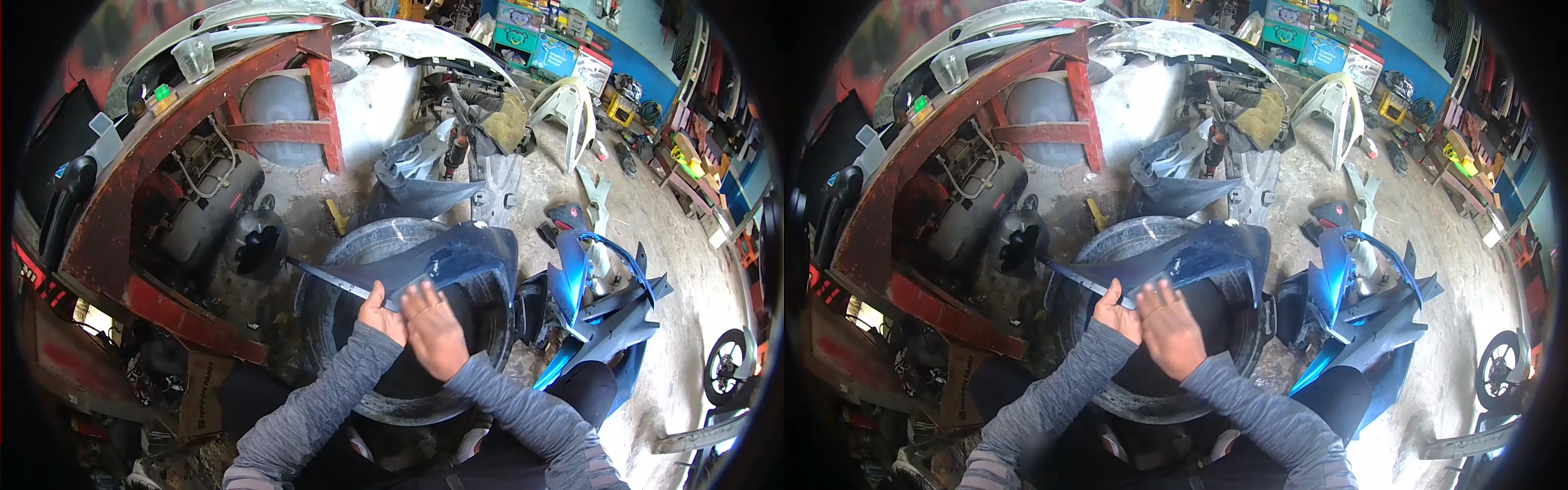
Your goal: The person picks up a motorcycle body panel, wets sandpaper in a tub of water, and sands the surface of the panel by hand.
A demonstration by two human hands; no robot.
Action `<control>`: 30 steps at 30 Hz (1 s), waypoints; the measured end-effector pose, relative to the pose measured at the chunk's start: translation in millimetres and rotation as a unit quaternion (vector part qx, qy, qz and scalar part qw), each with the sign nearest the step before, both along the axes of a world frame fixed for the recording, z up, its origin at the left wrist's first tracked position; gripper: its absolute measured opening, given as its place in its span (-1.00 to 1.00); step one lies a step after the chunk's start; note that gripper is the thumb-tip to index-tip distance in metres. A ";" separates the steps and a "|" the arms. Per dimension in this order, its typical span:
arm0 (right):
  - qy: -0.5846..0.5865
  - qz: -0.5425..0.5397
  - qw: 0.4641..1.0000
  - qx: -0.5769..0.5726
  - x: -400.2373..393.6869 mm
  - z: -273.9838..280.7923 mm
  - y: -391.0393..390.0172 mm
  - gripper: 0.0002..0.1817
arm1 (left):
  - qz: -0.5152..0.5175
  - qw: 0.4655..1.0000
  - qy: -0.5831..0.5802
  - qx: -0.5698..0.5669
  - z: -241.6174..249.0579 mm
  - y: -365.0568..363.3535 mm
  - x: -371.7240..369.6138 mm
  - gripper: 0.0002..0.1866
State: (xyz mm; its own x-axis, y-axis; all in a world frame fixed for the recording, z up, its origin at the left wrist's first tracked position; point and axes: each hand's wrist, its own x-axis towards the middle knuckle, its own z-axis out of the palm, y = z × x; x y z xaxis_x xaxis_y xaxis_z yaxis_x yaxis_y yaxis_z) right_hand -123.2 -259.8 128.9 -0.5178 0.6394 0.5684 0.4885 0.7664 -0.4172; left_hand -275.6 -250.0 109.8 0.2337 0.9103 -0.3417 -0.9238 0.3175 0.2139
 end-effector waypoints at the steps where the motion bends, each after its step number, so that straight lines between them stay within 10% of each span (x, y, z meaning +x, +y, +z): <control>1: -0.004 0.024 1.000 0.003 -1.1 -3.9 -3.5 -0.45 | 0.000 1.000 0.003 0.001 -0.2 0.9 -1.1 -0.32; 14: 0.008 -0.094 0.995 0.013 17.6 -4.9 26.3 -0.50 | -0.007 0.999 0.026 0.040 1.2 -0.9 -7.8 -0.44; 18: 0.006 0.013 1.000 0.001 -2.3 -0.4 -0.4 -0.46 | -0.006 0.993 -0.068 0.098 -5.5 3.3 -8.2 -0.39; 30: -0.003 -0.139 0.990 0.036 20.0 -16.5 39.0 -0.51 | 0.096 0.992 0.035 -0.074 10.9 2.2 -4.5 -0.55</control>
